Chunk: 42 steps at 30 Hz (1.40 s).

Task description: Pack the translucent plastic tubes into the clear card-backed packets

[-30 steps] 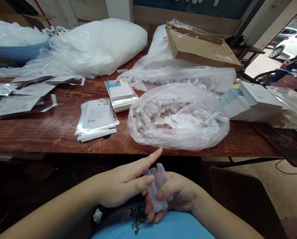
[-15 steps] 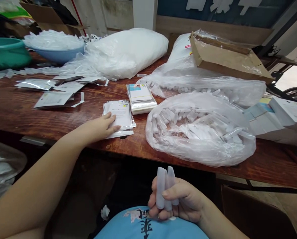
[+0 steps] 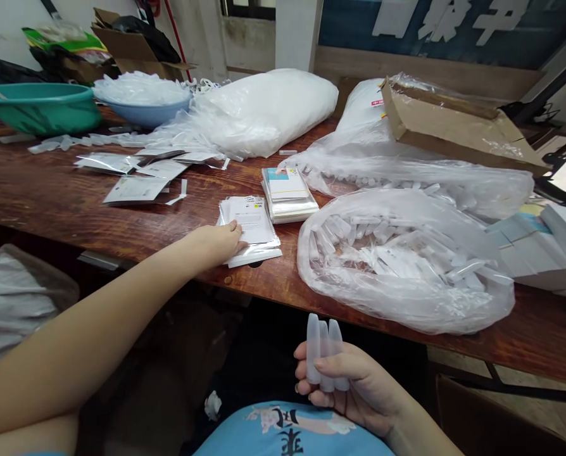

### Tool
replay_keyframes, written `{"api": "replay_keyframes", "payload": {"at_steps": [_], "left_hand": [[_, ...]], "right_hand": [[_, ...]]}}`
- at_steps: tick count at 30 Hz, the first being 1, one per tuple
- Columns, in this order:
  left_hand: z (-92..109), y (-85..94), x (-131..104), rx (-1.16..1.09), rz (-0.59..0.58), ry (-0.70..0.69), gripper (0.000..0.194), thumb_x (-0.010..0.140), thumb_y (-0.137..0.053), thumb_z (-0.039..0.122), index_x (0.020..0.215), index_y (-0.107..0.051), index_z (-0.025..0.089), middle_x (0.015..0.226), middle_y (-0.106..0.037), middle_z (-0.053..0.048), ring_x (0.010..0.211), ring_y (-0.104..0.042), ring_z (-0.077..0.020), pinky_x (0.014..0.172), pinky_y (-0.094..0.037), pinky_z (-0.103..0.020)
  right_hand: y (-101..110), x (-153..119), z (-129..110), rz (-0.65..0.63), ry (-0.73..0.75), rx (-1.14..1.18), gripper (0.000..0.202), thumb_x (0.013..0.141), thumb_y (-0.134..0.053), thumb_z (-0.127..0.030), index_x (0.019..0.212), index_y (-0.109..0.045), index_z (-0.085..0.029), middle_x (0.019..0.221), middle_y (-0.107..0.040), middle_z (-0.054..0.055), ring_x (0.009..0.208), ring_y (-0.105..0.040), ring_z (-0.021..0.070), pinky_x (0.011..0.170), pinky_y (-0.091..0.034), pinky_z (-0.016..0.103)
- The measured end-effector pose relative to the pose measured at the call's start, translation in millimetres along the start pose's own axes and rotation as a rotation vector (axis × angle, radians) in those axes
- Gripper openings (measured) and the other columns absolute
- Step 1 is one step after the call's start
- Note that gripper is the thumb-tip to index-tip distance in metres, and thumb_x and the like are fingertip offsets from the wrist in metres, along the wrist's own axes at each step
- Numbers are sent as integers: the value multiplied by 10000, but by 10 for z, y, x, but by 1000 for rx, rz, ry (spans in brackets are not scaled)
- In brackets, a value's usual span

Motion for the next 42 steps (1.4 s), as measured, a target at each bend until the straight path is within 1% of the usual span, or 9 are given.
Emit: {"api": "replay_keyframes", "payload": {"at_steps": [5, 10, 14, 18, 22, 29, 33, 36, 42], "left_hand": [[110, 15, -11, 145, -10, -68, 458, 794, -337, 162, 1185, -490, -19, 1211, -471, -300, 943, -552, -417, 753, -403, -533], [84, 255, -80, 184, 89, -44, 404, 788, -330, 144, 1111, -563, 84, 1089, -596, -178, 936, -577, -336, 807, -418, -458], [158, 437, -437, 71, 349, 100, 432, 857, -268, 225, 1227, -476, 143, 1281, -476, -105, 1106, -494, -266, 896, -409, -390], [468, 215, -959, -227, 490, 118, 410, 849, -352, 245, 1235, -478, 185, 1299, -467, -65, 1154, -460, -219, 960, -382, -350], [829, -164, -1260, -690, 395, 20, 405, 839, -413, 234, 1241, -463, 243, 1389, -350, -17, 1249, -348, -179, 1035, -298, -337], [1048, -516, -1245, -1718, 281, 403, 532, 815, -512, 287, 1312, -322, 267, 1423, -288, -14, 1248, -343, -182, 983, -369, -293], [1103, -508, -1242, -1921, 328, 401, 616, 812, -533, 235, 1341, -222, 285, 1369, -391, -33, 1213, -396, -160, 985, -361, -283], [1193, -507, -1247, -1997, 147, 353, 513, 816, -522, 249, 1290, -329, 234, 1153, -591, -70, 1046, -554, -189, 934, -411, -341], [1281, -480, -1259, -2081, -96, 380, 286, 797, -543, 244, 1073, -509, 177, 980, -655, -79, 881, -616, -191, 821, -475, -340]], "right_hand": [[-12, -5, 8, 52, 21, -17, 291, 672, -661, -170, 944, -615, -76, 789, -635, 64, 715, -632, 124, 607, -476, 172], [-59, -30, -18, 38, 22, -52, 304, 640, -678, -160, 931, -629, -88, 807, -638, 60, 732, -628, 124, 636, -468, 190], [-198, -3, -52, -46, -12, -130, 342, 580, -723, -140, 908, -646, -82, 822, -642, 59, 747, -632, 132, 672, -458, 208], [-431, 82, -27, -219, -99, -189, 361, 552, -740, -119, 899, -652, -71, 781, -642, 44, 688, -631, 113, 656, -455, 209], [-501, 170, 45, -229, -139, -156, 374, 541, -758, -137, 889, -635, -79, 746, -649, 38, 651, -633, 112, 639, -451, 214], [-283, 149, 96, -45, -62, -71, 286, 586, -743, -159, 838, -646, -65, 753, -659, 54, 676, -633, 100, 646, -457, 183], [-239, 136, 75, -34, -40, -71, 226, 607, -722, -146, 795, -659, -37, 742, -655, 58, 677, -631, 93, 633, -471, 155], [-241, 146, 80, -55, -54, -57, 200, 621, -709, -136, 786, -661, -35, 739, -658, 65, 644, -634, 87, 602, -485, 139], [-223, 117, 89, -201, -88, -86, 198, 623, -716, -161, 762, -663, -30, 680, -655, 51, 546, -614, 67, 521, -505, 123]]}}
Point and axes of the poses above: each hand's wrist, its own x-axis towards the middle knuckle, its own y-axis out of the back of the hand, z = x × y, the point moved 4 cm from there along x, towards the middle knuckle
